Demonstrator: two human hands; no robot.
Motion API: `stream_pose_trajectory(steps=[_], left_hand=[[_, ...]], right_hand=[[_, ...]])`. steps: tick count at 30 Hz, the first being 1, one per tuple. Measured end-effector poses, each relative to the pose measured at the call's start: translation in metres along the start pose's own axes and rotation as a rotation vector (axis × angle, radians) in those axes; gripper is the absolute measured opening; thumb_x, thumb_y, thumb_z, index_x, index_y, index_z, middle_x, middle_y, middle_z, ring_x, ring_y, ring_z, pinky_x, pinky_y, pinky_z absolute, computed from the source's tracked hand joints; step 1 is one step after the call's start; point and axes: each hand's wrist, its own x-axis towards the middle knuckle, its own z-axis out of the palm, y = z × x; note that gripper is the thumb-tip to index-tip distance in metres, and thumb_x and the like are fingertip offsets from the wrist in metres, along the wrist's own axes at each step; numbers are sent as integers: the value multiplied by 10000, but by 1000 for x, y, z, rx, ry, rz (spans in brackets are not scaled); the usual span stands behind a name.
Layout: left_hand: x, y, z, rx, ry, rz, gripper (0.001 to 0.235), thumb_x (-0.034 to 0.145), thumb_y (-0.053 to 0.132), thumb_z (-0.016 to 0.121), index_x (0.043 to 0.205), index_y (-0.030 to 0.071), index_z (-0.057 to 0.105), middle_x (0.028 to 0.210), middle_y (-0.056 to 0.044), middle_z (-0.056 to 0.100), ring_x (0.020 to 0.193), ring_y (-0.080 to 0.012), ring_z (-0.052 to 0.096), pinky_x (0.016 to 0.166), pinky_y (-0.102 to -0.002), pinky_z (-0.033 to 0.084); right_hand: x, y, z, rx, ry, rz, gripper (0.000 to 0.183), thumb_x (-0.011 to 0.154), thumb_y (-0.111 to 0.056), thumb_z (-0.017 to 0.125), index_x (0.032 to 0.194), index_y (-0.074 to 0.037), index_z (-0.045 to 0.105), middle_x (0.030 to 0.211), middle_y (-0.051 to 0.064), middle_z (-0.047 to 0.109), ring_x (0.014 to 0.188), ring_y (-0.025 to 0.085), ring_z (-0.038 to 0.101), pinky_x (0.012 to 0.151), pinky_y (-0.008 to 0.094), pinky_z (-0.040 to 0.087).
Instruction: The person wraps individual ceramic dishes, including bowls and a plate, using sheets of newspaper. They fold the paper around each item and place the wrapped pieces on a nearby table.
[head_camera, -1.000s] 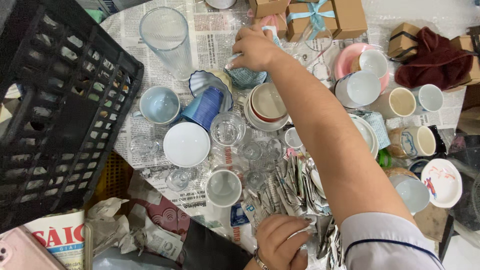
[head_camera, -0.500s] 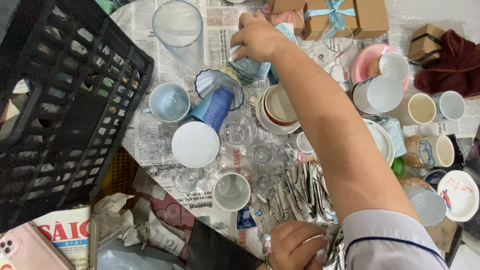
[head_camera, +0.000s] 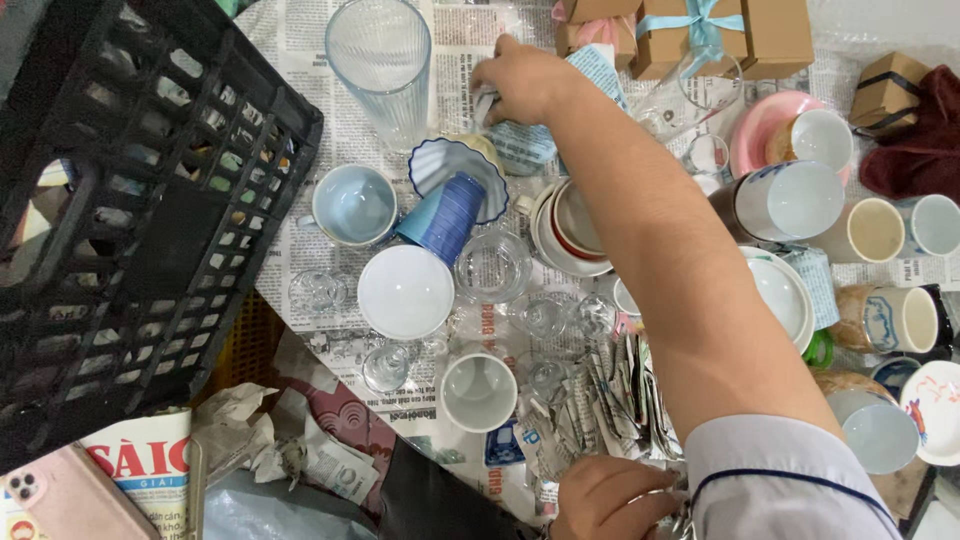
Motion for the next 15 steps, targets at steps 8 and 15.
stream_pose_trajectory(steps=[8, 15], left_hand=[[2, 4, -13, -1, -113, -38, 274, 792, 94, 736, 1063, 53, 724, 1143, -99, 734, 978, -275, 719, 787, -406, 576], [-4, -3, -10, 15, -103, -28, 289, 800, 119, 720, 1079, 46, 704, 1142, -116, 725, 971, -318, 719, 807, -441, 578]], right_hand=[[-26, -5, -15, -412, 24, -27, 341, 991, -510, 670, 1162, -240, 789, 1124, 68, 743, 1212, 340, 579, 1108, 558, 270], [-129, -32, -71, -318, 419, -224, 359, 979, -471, 698, 1250, -241, 747, 1265, 71, 677, 1277, 351, 511, 1055, 559, 280]])
